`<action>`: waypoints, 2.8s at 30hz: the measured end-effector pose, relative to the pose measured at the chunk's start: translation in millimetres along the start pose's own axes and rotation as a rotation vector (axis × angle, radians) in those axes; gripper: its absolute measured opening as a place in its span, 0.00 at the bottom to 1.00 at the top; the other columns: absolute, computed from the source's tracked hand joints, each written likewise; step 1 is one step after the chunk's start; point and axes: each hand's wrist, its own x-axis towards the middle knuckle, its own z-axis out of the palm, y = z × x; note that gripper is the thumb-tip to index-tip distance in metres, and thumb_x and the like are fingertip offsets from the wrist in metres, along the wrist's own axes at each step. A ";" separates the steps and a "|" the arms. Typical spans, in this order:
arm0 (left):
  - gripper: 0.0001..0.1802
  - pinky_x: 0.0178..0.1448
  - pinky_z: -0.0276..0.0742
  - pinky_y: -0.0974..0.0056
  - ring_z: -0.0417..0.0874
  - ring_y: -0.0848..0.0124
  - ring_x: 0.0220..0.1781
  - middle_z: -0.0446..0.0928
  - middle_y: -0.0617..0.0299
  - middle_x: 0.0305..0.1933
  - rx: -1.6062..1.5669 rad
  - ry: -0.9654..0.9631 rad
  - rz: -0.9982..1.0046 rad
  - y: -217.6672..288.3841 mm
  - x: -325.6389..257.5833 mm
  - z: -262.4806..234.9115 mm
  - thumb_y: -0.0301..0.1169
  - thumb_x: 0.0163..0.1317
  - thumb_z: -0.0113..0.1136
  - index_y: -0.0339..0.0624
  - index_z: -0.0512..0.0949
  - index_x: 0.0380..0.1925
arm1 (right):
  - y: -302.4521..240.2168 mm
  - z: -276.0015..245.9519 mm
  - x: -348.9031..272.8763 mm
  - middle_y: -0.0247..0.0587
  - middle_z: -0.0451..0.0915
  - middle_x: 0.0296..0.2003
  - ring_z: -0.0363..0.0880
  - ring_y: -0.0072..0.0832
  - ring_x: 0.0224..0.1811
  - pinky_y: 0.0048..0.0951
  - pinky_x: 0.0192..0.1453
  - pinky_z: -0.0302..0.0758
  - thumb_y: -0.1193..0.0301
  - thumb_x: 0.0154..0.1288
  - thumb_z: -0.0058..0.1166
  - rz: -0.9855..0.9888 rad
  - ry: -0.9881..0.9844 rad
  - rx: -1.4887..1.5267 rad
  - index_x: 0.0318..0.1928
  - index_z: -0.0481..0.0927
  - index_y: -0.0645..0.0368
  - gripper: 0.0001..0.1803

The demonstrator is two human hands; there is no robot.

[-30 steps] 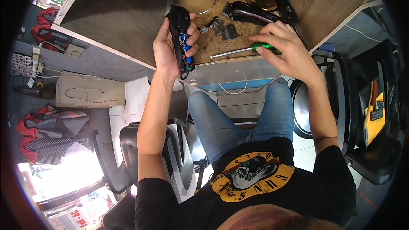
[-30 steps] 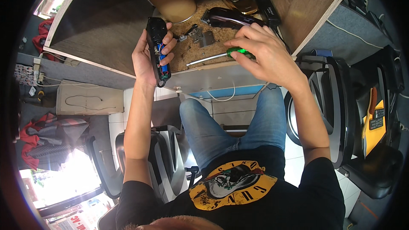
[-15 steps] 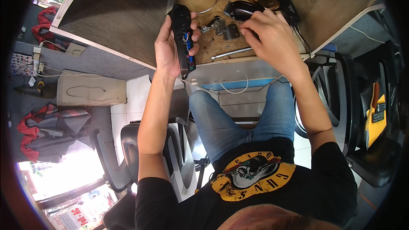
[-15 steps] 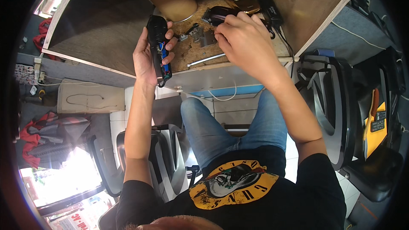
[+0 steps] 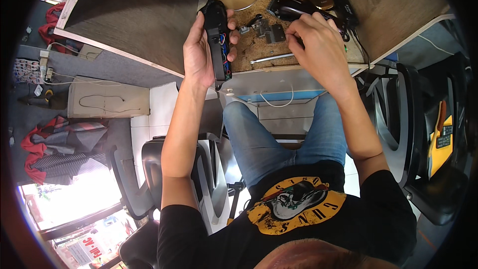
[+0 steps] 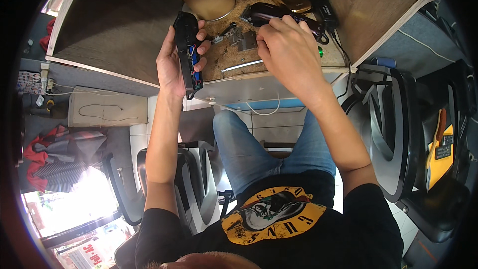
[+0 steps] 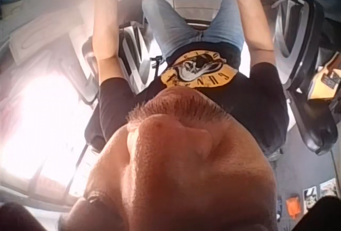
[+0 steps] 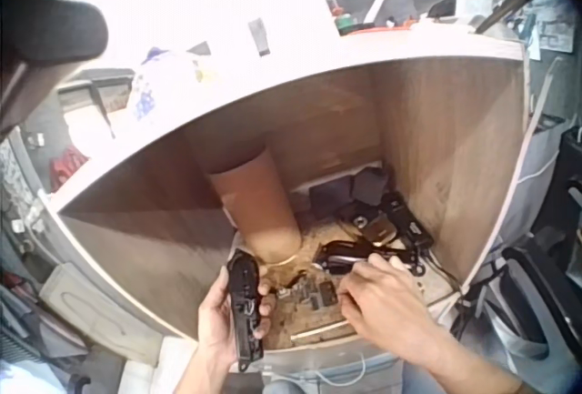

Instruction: The person disassembles and repairs a pair of hair clippers at a workbench. They use a screwdriver to remove screws from the casing, detach internal components, and then reassemble the clipper head by fitting the blades and springs back into place by hand.

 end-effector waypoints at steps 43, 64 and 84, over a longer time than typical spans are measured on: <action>0.39 0.22 0.78 0.65 0.72 0.69 0.31 0.71 0.54 0.43 0.026 0.073 0.014 -3.7 -2.2 16.4 0.53 0.88 0.34 0.21 0.68 0.70 | -17.1 21.5 15.3 0.37 0.84 0.41 0.84 0.38 0.45 0.41 0.49 0.73 0.71 0.76 0.61 0.010 0.177 0.368 0.47 0.81 0.57 0.05; 0.41 0.21 0.84 0.65 0.77 0.69 0.33 0.73 0.52 0.39 0.079 0.042 -0.002 -4.4 -3.3 14.6 0.61 0.85 0.39 0.26 0.73 0.63 | -20.6 16.0 14.4 0.52 0.89 0.38 0.90 0.52 0.40 0.48 0.42 0.82 0.65 0.85 0.55 0.167 0.077 0.534 0.55 0.77 0.60 0.11; 0.36 0.27 0.77 0.63 0.75 0.65 0.38 0.75 0.49 0.43 -0.030 -0.073 -0.024 -2.1 -2.7 3.9 0.52 0.86 0.32 0.30 0.68 0.72 | -20.8 16.5 11.2 0.44 0.87 0.43 0.88 0.49 0.42 0.49 0.43 0.81 0.68 0.79 0.60 0.110 0.060 0.481 0.65 0.80 0.56 0.19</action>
